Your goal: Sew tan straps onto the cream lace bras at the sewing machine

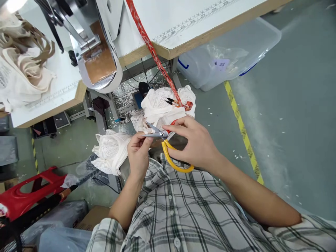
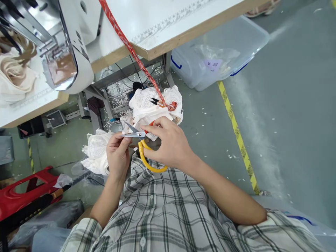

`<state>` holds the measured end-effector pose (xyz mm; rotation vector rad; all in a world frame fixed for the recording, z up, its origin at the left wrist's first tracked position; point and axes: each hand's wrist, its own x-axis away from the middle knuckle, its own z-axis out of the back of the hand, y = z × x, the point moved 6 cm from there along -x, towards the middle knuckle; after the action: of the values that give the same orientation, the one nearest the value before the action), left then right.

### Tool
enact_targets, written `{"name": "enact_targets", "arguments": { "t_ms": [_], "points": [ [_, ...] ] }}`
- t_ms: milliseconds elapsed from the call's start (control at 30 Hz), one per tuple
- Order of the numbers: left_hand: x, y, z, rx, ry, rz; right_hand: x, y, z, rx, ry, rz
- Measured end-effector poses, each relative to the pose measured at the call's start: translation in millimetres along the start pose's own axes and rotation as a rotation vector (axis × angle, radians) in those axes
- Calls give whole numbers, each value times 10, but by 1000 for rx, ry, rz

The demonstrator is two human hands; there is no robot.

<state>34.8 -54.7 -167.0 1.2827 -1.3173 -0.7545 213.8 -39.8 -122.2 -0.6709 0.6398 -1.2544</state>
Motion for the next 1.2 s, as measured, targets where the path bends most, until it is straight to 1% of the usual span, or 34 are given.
{"name": "enact_targets", "arguments": {
  "t_ms": [133,333,833,1000,1200],
  "points": [
    [-2,1,-18,7,17,26,14,1,30,15,18,7],
    [-9,4,-15,3,35,30,22,14,13,27,23,13],
    [-4,-26,-36,26,35,40,38,44,5,24,10,-19],
    [-15,-28,-10,-7,25,-22,15,44,3,19,1,-40],
    [-22,-39,4,-39,12,-72,-23,27,-76,10,-17,-29]
  ]
}}
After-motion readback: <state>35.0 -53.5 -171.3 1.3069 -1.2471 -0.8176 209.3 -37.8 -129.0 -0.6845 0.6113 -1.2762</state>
